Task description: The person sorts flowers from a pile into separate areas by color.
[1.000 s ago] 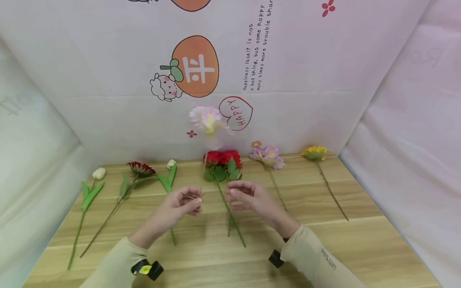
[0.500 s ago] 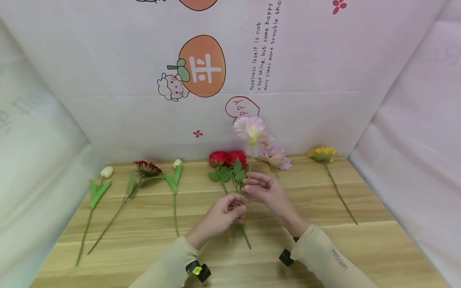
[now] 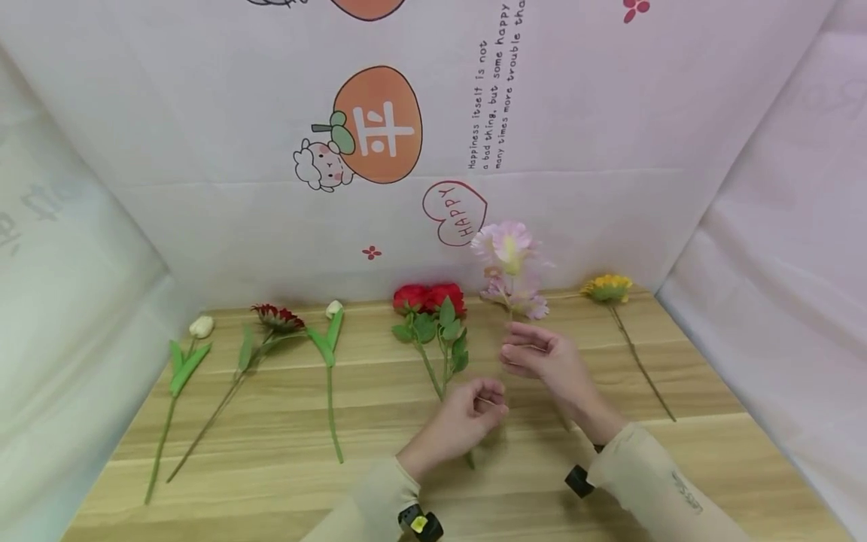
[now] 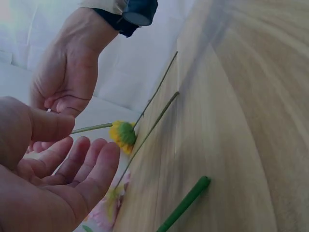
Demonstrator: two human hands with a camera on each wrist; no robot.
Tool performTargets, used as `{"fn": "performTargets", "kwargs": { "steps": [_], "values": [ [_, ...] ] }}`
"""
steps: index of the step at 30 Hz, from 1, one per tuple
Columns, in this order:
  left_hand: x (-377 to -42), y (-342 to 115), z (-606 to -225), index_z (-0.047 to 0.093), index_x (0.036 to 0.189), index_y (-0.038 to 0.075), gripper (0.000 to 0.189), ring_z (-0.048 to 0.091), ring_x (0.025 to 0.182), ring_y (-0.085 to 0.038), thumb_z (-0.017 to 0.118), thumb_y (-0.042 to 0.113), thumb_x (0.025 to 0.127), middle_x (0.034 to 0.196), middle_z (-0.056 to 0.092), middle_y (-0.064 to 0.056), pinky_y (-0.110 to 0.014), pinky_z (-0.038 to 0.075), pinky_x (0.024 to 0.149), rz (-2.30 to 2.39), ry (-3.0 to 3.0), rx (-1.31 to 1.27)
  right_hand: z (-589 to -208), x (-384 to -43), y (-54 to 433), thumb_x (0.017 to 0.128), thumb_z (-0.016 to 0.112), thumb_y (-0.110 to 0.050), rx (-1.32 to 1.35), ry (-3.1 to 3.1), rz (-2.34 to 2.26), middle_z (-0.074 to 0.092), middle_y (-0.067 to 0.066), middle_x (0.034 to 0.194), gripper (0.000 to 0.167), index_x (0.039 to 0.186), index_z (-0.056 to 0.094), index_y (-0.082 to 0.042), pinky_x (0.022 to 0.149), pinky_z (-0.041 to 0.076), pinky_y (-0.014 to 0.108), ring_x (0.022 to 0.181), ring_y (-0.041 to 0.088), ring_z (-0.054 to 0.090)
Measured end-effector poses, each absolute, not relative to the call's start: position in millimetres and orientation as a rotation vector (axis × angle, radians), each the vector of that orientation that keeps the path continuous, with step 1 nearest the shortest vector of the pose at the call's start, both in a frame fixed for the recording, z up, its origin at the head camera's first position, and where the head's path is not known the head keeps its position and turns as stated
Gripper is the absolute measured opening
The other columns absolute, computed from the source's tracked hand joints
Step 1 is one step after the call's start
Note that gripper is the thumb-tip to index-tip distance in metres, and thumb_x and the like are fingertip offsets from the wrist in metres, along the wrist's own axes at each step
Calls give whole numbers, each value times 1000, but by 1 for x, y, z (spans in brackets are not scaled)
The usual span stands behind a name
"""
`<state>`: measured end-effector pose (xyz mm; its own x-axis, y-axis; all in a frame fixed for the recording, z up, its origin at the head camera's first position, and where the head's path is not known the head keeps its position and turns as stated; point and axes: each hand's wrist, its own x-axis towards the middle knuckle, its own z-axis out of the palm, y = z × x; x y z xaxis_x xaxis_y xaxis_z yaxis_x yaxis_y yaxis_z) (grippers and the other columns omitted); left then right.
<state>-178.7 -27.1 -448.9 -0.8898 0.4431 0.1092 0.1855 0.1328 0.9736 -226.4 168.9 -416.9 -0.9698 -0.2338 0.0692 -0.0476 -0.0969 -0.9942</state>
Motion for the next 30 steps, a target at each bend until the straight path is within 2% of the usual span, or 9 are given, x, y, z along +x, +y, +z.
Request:
{"fn": "performTargets", "kwargs": {
  "steps": [4, 8, 13, 23, 26, 30],
  "values": [
    [-172, -31, -451, 65, 120, 3, 22, 66, 98, -12, 65, 14, 101, 113, 67, -11, -22, 56, 81, 1783, 2173, 635, -419, -228, 188, 96, 70, -5, -309, 2058, -2162, 66, 9, 111, 48, 139, 52, 6, 92, 57, 44, 101, 26, 71],
    [-170, -46, -452, 68, 117, 8, 20, 65, 95, -9, 65, 20, 102, 113, 69, -4, -23, 56, 82, 1699, 2236, 682, -424, -230, 204, 96, 68, -1, -281, 2048, -2142, 64, 10, 110, 48, 138, 49, 11, 91, 57, 42, 97, 21, 72],
    [-171, -76, -451, 68, 117, 13, 19, 64, 97, -9, 64, 24, 102, 115, 69, -4, -25, 55, 84, 1597, 2355, 725, -429, -233, 221, 98, 63, 4, -256, 2015, -2155, 61, 8, 109, 49, 141, 41, 13, 91, 57, 41, 95, 19, 72],
    [-171, -164, -444, 67, 118, 8, 22, 64, 101, -21, 65, 21, 101, 117, 67, -10, -30, 56, 86, 1481, 2548, 694, -442, -246, 245, 101, 57, 5, -168, 1964, -2083, 61, 7, 115, 66, 154, 18, 11, 95, 55, 35, 103, 22, 70],
    [-170, -198, -443, 67, 117, 8, 22, 65, 100, -22, 67, 21, 100, 116, 68, -11, -29, 57, 85, 1443, 2643, 625, -446, -252, 249, 101, 56, 6, -135, 1949, -2067, 61, 11, 118, 66, 155, 18, 10, 95, 55, 35, 106, 27, 69],
    [-171, -243, -441, 67, 116, 3, 21, 65, 98, -19, 67, 17, 100, 114, 68, -12, -31, 57, 84, 1354, 2779, 536, -451, -258, 251, 101, 58, 4, -149, 2118, -1931, 56, 24, 124, 62, 153, 25, 10, 92, 58, 36, 105, 29, 69]
  ]
}}
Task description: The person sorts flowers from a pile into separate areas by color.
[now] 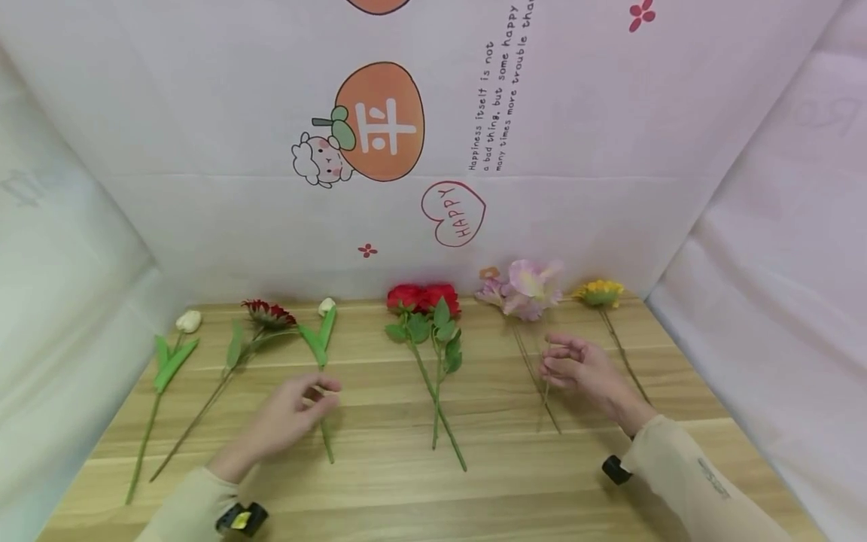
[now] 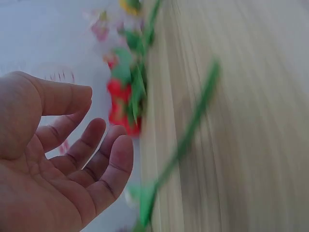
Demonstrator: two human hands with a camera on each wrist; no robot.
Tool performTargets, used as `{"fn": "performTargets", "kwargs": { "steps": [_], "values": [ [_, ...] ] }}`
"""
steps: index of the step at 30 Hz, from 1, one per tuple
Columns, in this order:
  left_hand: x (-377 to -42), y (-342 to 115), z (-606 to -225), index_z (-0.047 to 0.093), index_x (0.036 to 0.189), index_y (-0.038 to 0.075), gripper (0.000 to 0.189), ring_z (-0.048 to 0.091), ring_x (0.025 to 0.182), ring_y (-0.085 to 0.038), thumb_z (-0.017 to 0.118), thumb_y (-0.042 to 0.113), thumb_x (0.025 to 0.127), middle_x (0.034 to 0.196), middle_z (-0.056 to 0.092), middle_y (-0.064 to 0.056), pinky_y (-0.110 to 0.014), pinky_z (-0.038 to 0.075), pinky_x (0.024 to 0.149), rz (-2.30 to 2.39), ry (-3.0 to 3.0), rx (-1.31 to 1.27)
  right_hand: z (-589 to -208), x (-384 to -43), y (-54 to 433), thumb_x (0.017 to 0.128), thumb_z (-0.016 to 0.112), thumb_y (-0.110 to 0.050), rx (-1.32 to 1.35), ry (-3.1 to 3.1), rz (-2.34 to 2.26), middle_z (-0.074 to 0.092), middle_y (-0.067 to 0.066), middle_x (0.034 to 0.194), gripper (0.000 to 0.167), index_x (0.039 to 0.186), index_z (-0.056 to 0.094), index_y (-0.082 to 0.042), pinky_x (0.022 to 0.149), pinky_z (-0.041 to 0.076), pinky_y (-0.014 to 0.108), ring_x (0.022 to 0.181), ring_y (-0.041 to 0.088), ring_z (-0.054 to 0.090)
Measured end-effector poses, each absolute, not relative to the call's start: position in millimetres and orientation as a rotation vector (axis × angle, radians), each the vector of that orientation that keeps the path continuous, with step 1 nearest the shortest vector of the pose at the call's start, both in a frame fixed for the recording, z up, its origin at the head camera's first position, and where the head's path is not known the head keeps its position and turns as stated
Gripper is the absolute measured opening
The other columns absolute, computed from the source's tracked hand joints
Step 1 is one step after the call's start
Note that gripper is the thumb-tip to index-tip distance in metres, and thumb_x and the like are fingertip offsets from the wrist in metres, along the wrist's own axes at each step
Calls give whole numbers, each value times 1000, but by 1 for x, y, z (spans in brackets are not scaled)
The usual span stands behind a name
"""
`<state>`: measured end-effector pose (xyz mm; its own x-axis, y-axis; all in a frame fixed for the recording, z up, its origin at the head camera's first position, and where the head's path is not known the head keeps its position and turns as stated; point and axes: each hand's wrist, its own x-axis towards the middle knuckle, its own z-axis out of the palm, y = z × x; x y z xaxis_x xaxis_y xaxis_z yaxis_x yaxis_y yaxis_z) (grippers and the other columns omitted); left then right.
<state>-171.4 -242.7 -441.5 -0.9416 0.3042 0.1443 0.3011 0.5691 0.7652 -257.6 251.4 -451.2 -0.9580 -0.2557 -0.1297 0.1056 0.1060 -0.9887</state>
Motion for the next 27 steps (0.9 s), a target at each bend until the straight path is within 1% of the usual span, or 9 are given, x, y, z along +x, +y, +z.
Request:
{"fn": "performTargets", "kwargs": {
  "steps": [3, 5, 10, 13, 15, 18, 22, 25, 27],
  "values": [
    [-175, -273, -441, 67, 115, -1, 19, 65, 96, -20, 66, 10, 100, 111, 68, -12, -35, 58, 83, 1281, 2868, 510, -454, -262, 252, 101, 59, 2, -179, 2330, -1727, 53, 31, 126, 58, 151, 31, 11, 85, 61, 36, 99, 30, 69],
    [-177, -292, -442, 68, 114, -2, 19, 65, 94, -21, 66, 9, 99, 109, 68, -12, -36, 58, 80, 1212, 2925, 488, -456, -266, 252, 101, 59, 2, -169, 2419, -1616, 54, 33, 126, 56, 150, 34, 10, 80, 62, 37, 97, 30, 69],
    [-183, -334, -449, 68, 113, -2, 19, 66, 92, -22, 67, 10, 99, 107, 68, -10, -30, 57, 74, 1060, 2981, 386, -458, -272, 250, 100, 60, 2, -111, 2446, -1533, 52, 33, 129, 57, 150, 34, 10, 75, 63, 39, 94, 30, 68],
    [-186, -353, -449, 67, 112, -6, 19, 67, 90, -26, 67, 6, 98, 107, 69, -17, -29, 57, 71, 1041, 2976, 367, -459, -274, 250, 98, 62, 4, -92, 2453, -1513, 52, 34, 130, 59, 149, 34, 12, 72, 64, 39, 91, 28, 68],
    [-187, -363, -447, 67, 110, -8, 18, 68, 87, -28, 68, 4, 97, 105, 69, -20, -32, 58, 69, 996, 3009, 365, -459, -276, 250, 97, 64, 5, -94, 2465, -1484, 51, 35, 130, 61, 149, 34, 12, 70, 64, 39, 90, 28, 69],
    [-187, -376, -446, 69, 105, -7, 22, 69, 85, -34, 75, 9, 92, 100, 71, -22, -44, 59, 69, 829, 3109, 331, -460, -277, 251, 94, 66, 5, -100, 2502, -1422, 52, 34, 129, 62, 147, 36, 13, 69, 64, 38, 88, 26, 69],
    [-188, -395, -448, 68, 102, -9, 35, 68, 90, -42, 82, 20, 86, 98, 70, -24, -58, 56, 76, 658, 3151, 188, -459, -278, 252, 92, 68, 6, -109, 2538, -1357, 53, 33, 126, 61, 145, 37, 16, 68, 64, 38, 85, 24, 69],
    [-191, -408, -451, 67, 103, -10, 42, 67, 91, -43, 82, 25, 86, 97, 70, -24, -60, 55, 79, 667, 3100, 89, -458, -277, 253, 91, 70, 5, -121, 2568, -1293, 53, 34, 126, 61, 142, 39, 17, 66, 64, 38, 78, 24, 69],
    [-193, -415, -451, 67, 101, -9, 42, 67, 87, -40, 82, 27, 86, 93, 71, -21, -58, 55, 77, 669, 3079, 46, -458, -277, 252, 91, 71, 5, -141, 2593, -1237, 53, 36, 129, 60, 141, 41, 17, 65, 63, 37, 75, 24, 69]
  ]
}}
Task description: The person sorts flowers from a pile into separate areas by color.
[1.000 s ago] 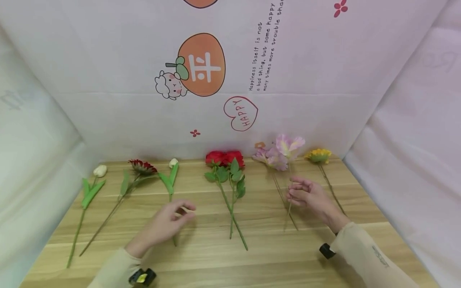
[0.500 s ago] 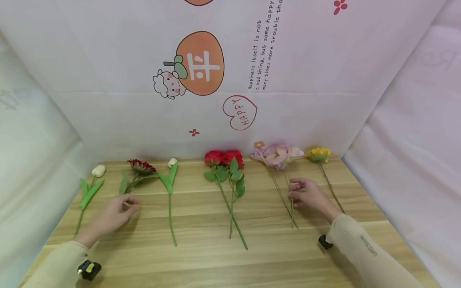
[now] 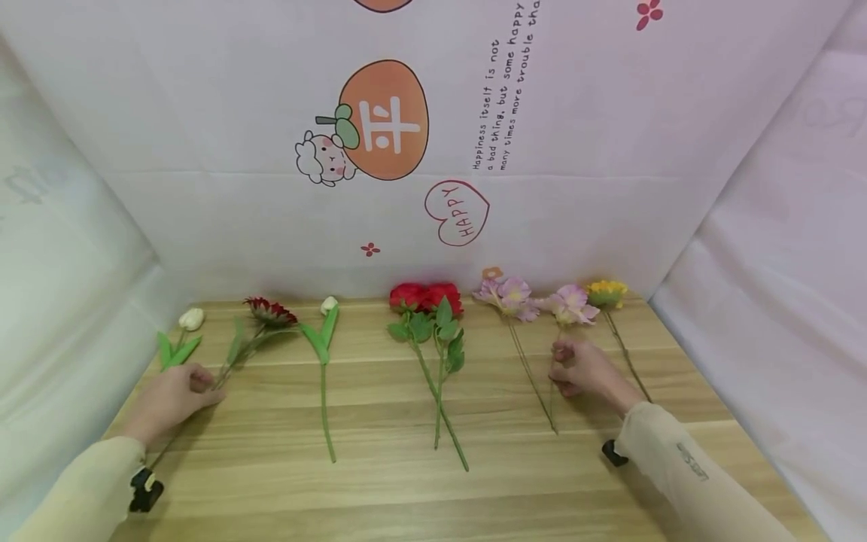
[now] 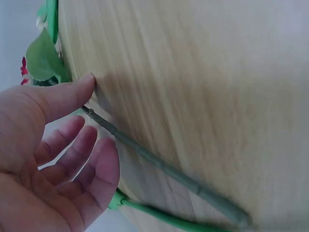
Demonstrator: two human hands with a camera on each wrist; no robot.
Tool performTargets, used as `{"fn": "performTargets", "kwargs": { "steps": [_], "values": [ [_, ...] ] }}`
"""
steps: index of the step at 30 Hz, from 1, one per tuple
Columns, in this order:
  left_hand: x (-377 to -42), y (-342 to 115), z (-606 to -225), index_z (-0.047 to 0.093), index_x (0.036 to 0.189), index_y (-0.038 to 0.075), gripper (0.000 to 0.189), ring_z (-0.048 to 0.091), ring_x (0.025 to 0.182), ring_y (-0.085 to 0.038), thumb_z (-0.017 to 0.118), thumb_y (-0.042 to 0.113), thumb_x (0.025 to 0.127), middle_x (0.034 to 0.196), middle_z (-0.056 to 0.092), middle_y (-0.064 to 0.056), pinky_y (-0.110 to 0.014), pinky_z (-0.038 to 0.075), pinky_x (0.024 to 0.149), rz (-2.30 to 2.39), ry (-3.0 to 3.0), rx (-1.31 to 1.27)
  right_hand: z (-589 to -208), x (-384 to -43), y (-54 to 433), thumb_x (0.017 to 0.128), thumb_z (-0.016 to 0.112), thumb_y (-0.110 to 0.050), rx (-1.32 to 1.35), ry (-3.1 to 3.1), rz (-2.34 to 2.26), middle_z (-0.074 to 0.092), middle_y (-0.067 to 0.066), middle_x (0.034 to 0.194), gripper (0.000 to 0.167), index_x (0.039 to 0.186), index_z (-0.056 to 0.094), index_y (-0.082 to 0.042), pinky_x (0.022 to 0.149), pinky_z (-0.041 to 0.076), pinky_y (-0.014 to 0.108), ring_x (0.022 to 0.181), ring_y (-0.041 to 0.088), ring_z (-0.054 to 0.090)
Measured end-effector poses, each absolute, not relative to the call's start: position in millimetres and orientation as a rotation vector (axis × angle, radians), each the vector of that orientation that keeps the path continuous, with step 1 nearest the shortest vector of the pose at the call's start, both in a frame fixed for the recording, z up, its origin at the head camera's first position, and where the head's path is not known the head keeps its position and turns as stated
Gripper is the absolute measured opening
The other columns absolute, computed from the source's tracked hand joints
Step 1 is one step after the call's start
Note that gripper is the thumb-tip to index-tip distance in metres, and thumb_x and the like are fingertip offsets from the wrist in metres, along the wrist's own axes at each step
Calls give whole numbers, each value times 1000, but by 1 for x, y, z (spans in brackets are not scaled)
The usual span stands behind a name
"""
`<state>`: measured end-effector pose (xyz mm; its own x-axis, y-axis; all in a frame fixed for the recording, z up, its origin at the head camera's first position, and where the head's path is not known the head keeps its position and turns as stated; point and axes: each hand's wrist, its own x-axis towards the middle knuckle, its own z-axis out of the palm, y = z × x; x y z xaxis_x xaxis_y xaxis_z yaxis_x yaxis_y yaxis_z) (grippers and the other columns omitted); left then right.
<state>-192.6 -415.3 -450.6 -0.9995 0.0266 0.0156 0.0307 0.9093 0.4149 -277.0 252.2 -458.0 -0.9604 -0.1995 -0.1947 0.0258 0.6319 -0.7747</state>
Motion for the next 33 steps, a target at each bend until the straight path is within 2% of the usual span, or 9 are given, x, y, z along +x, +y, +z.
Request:
{"fn": "performTargets", "kwargs": {
  "steps": [5, 11, 16, 24, 31, 33],
  "values": [
    [-194, -421, -446, 72, 94, -3, 34, 66, 80, -30, 81, 29, 87, 87, 72, -11, -54, 54, 72, -634, -3081, -40, -456, -278, 247, 92, 68, 6, -216, 2634, -1114, 48, 37, 140, 56, 141, 44, 16, 65, 63, 34, 73, 22, 69],
    [-193, -419, -441, 72, 94, -1, 28, 62, 71, -18, 77, 26, 91, 85, 70, -4, -37, 56, 60, -816, -3157, 21, -454, -280, 238, 92, 67, 6, -291, 2655, -1070, 50, 37, 138, 51, 139, 48, 16, 62, 62, 35, 73, 22, 67],
    [-194, -419, -441, 71, 95, -1, 24, 60, 75, -18, 76, 23, 92, 88, 68, -3, -34, 59, 59, -1016, -3169, 115, -454, -280, 236, 93, 68, 3, -278, 2652, -1095, 52, 35, 137, 51, 139, 49, 14, 63, 62, 34, 77, 22, 67],
    [-195, -416, -442, 68, 93, 1, 22, 56, 72, -18, 74, 22, 94, 79, 61, -3, -34, 57, 59, -1102, -3180, 193, -454, -280, 237, 92, 73, -4, -262, 2680, -1087, 53, 35, 133, 55, 139, 49, 12, 59, 62, 34, 66, 24, 66],
    [-195, -416, -442, 65, 96, -1, 22, 56, 71, -18, 73, 20, 95, 85, 63, -4, -33, 56, 58, -1189, -3172, 255, -452, -279, 241, 94, 73, -9, -226, 2640, -1094, 50, 34, 135, 58, 142, 47, 9, 66, 63, 35, 87, 26, 67],
    [-194, -417, -442, 65, 96, -1, 22, 56, 71, -18, 73, 20, 95, 86, 63, -5, -33, 56, 58, -1199, -3171, 273, -452, -279, 242, 94, 73, -10, -218, 2631, -1099, 50, 33, 135, 58, 143, 47, 8, 66, 63, 35, 88, 26, 67]
  ]
}}
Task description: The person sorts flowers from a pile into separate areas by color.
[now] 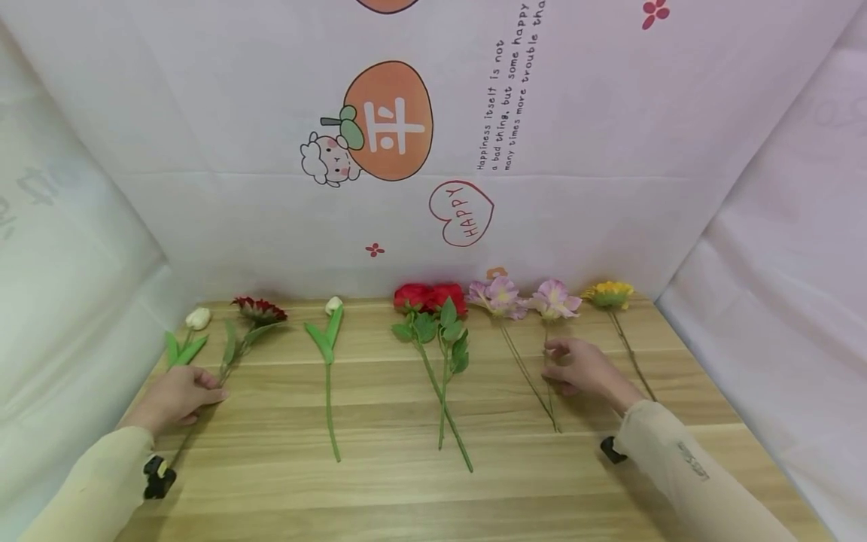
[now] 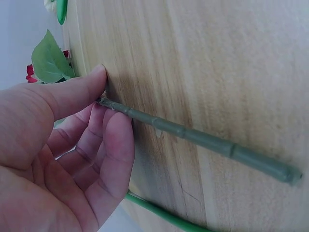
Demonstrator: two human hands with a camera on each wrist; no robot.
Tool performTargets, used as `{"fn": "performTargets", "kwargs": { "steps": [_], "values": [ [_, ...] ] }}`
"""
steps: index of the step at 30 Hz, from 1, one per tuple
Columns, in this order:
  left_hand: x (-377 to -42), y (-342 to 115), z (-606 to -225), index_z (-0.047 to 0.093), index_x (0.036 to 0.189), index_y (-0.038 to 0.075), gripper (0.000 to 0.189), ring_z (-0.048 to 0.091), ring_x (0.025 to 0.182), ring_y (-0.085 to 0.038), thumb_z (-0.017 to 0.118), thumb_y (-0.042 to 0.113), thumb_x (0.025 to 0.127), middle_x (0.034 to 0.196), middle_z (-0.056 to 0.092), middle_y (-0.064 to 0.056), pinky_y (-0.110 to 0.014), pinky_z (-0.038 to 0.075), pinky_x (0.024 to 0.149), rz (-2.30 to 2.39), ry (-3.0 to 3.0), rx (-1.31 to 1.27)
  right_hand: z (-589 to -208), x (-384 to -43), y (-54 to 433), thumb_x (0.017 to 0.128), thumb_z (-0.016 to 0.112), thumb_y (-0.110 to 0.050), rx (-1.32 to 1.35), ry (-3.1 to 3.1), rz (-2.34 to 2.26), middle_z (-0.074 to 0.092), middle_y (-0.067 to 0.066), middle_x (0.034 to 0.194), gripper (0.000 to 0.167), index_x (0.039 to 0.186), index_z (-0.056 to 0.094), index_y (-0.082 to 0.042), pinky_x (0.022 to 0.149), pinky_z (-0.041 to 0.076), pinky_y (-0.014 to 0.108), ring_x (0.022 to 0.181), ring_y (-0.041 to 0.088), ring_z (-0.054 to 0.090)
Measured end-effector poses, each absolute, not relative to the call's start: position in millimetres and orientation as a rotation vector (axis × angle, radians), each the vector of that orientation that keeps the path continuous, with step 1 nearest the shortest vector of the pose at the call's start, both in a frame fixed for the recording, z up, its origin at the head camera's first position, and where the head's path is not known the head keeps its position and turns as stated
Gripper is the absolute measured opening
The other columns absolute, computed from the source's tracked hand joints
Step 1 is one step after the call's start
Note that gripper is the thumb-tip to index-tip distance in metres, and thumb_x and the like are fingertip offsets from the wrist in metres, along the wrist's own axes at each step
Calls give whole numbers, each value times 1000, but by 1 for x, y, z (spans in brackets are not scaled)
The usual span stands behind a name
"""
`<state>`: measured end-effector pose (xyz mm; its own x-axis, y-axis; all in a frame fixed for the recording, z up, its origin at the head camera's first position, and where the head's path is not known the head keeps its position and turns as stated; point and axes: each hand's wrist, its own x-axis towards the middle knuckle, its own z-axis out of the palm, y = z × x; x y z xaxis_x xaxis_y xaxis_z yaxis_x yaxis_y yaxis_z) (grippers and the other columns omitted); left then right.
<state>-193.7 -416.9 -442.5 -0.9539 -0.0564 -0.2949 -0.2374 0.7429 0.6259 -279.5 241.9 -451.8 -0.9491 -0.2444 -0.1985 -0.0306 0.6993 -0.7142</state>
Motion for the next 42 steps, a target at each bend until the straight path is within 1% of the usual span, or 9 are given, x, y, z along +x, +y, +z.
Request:
{"fn": "performTargets", "kwargs": {
  "steps": [4, 9, 17, 23, 26, 31, 35, 40, 42],
  "values": [
    [-193, -417, -443, 64, 96, -1, 22, 56, 70, -18, 73, 19, 95, 86, 62, -4, -33, 56, 58, 1033, 2675, -247, -452, -278, 244, 95, 73, -10, -205, 2618, -1123, 52, 31, 133, 56, 142, 48, 7, 67, 63, 35, 86, 24, 67],
    [-193, -417, -445, 62, 94, 0, 21, 55, 69, -18, 72, 19, 95, 83, 60, -4, -34, 55, 57, 1046, 2673, -241, -451, -276, 245, 95, 72, -9, -213, 2612, -1137, 54, 29, 129, 52, 140, 51, 6, 65, 63, 36, 82, 24, 67],
    [-193, -420, -446, 61, 100, -3, 27, 56, 69, -18, 74, 20, 94, 85, 62, -4, -34, 57, 57, 1039, 2693, -230, -445, -271, 245, 97, 70, -10, -219, 2592, -1148, 55, 26, 127, 49, 140, 52, 5, 67, 63, 37, 85, 24, 67],
    [-193, -417, -446, 63, 94, 0, 22, 55, 64, -17, 74, 18, 93, 77, 60, -3, -32, 55, 53, 980, 2758, -168, -442, -267, 246, 97, 70, -10, -226, 2581, -1169, 55, 27, 126, 49, 139, 51, 6, 67, 63, 37, 84, 26, 68],
    [-192, -414, -447, 64, 90, 2, 18, 55, 59, -17, 73, 17, 93, 72, 60, -2, -31, 53, 50, 925, 2810, -119, -441, -266, 247, 98, 69, -10, -232, 2574, -1180, 55, 26, 125, 49, 140, 51, 7, 66, 63, 37, 83, 27, 68],
    [-191, -409, -445, 64, 88, 2, 19, 56, 52, -16, 74, 17, 92, 65, 60, -2, -30, 50, 48, 864, 2865, -86, -438, -264, 246, 98, 67, -10, -254, 2568, -1196, 56, 23, 121, 48, 139, 51, 7, 65, 63, 38, 85, 28, 67],
    [-190, -406, -443, 64, 94, -1, 24, 57, 52, -17, 74, 20, 93, 65, 62, -1, -30, 50, 49, 889, 2871, -95, -436, -264, 246, 99, 67, -10, -274, 2573, -1197, 57, 22, 119, 47, 139, 50, 8, 64, 63, 38, 85, 29, 68],
    [-189, -400, -434, 59, 105, -6, 33, 53, 52, -16, 71, 23, 96, 61, 58, -2, -28, 48, 51, 1038, 2827, -99, -432, -263, 244, 100, 66, -11, -290, 2551, -1219, 56, 22, 120, 47, 140, 50, 8, 65, 64, 41, 87, 31, 68],
    [-190, -396, -430, 57, 110, -7, 37, 55, 55, -16, 71, 25, 97, 66, 61, -4, -29, 51, 53, 1099, 2803, -109, -429, -261, 242, 100, 65, -11, -312, 2549, -1225, 57, 22, 120, 46, 139, 51, 8, 66, 64, 43, 88, 32, 68]
  ]
}}
